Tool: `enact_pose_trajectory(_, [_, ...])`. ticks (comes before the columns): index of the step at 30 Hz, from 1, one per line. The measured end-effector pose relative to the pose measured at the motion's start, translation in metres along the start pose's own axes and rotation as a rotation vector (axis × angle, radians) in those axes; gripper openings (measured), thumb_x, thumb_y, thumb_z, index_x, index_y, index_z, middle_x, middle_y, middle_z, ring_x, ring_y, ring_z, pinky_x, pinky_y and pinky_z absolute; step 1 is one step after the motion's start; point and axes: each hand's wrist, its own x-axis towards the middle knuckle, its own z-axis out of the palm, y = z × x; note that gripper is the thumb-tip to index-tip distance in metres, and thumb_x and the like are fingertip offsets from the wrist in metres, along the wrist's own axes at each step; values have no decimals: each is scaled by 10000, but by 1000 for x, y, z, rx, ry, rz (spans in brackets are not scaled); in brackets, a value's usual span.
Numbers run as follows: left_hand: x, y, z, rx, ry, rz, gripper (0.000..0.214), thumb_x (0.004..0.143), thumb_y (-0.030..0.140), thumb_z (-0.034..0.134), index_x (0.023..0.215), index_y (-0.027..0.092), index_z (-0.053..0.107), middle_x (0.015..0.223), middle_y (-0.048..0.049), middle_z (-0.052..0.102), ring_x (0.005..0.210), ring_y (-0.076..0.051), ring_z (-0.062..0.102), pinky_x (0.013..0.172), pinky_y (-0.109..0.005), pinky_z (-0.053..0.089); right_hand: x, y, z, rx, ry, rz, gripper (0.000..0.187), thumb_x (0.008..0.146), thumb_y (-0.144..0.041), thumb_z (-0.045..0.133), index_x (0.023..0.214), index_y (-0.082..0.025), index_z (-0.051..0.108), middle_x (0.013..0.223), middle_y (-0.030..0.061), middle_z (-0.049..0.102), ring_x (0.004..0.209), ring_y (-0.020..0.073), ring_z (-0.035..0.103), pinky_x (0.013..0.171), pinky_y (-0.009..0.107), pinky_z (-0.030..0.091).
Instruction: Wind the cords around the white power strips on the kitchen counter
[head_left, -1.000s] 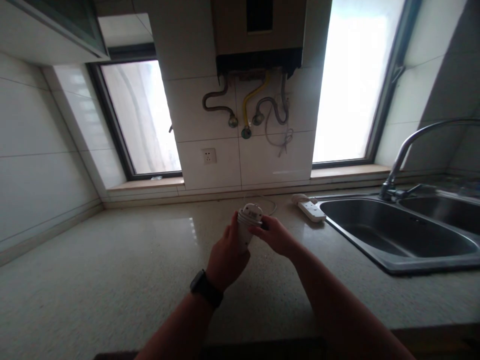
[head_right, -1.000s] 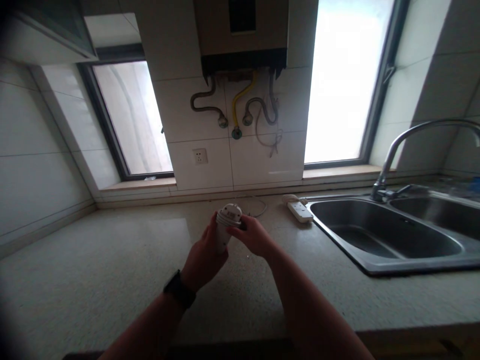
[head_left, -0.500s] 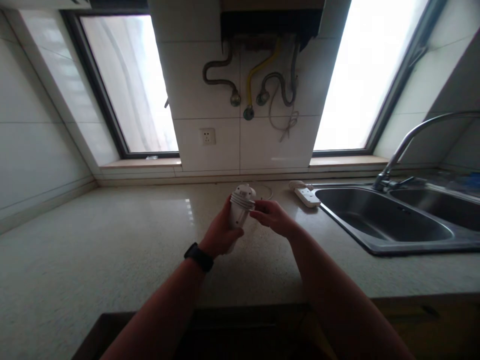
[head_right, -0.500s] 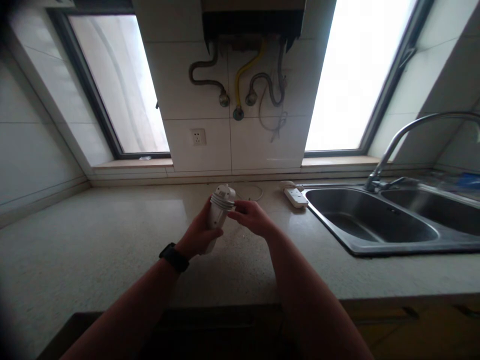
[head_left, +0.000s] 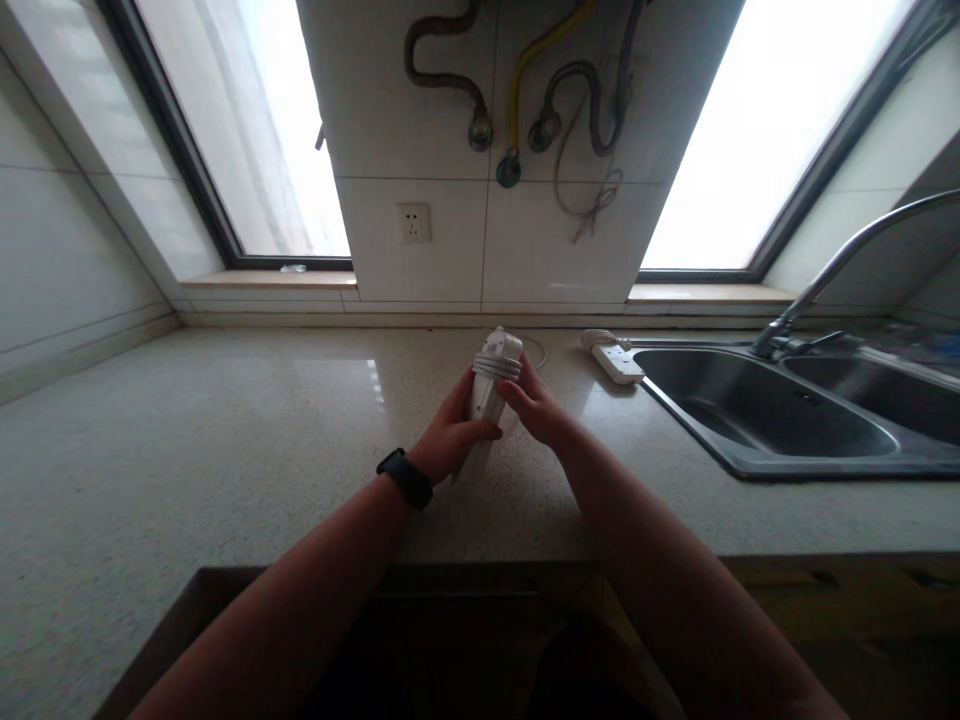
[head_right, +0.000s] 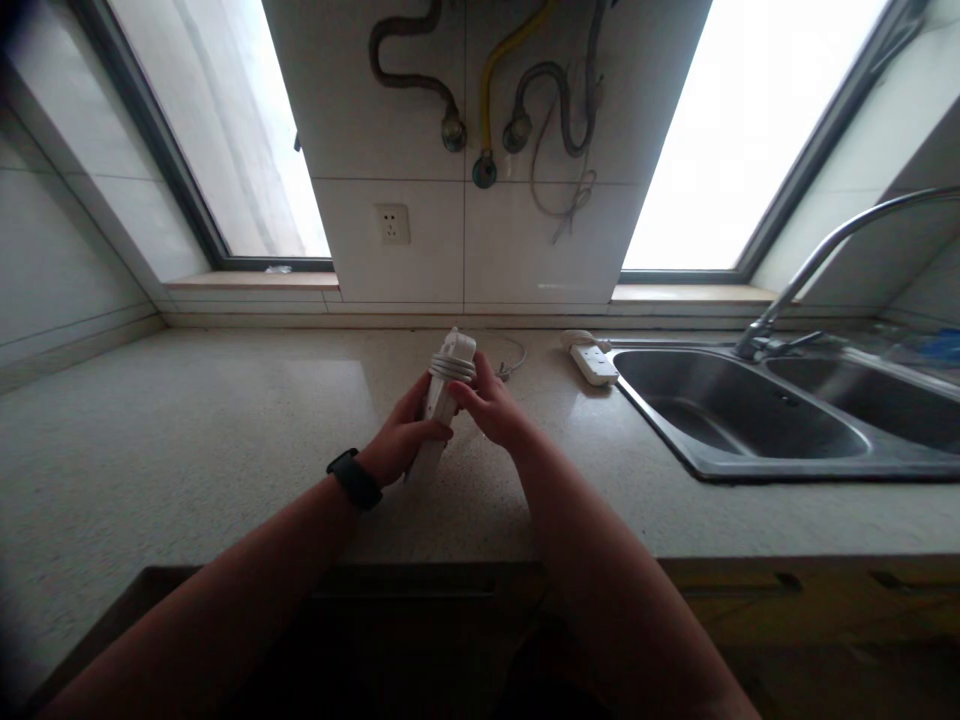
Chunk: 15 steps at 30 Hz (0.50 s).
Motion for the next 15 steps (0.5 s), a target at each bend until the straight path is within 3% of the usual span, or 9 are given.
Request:
enact_pose_trajectory(4, [-1, 2, 0, -88, -39, -91, 792, 654, 103, 659, 1410, 245, 470, 1079, -63, 644, 927, -219, 604, 742, -315, 509, 0, -5, 1, 41, -20, 4, 614, 848, -581, 655, 1306, -246, 420, 729, -30, 572, 615, 151, 545, 563, 272, 448])
enact_pose_trajectory(7, [-3, 3, 1, -130, -65, -144, 764, 647, 99, 653, 1378, 247, 485, 1027, -52, 624, 822, -181, 591, 630, -266, 496, 0, -7, -3, 45, -4, 6, 639, 821, -567, 690, 1296, -236, 419, 718, -42, 553, 584, 138, 523, 530, 262, 423])
enact_pose_trajectory(15, [-3, 4, 4, -69, -46, -133, 760, 658, 112, 661, 1379, 251, 463, 975, -30, 590, 805, -163, 575, 656, -272, 504, -4, -20, -5, -153, 41, 39, 544, 874, -620, 598, 1231, -213, 556, 724, -3, 559, 596, 149, 487, 523, 272, 371])
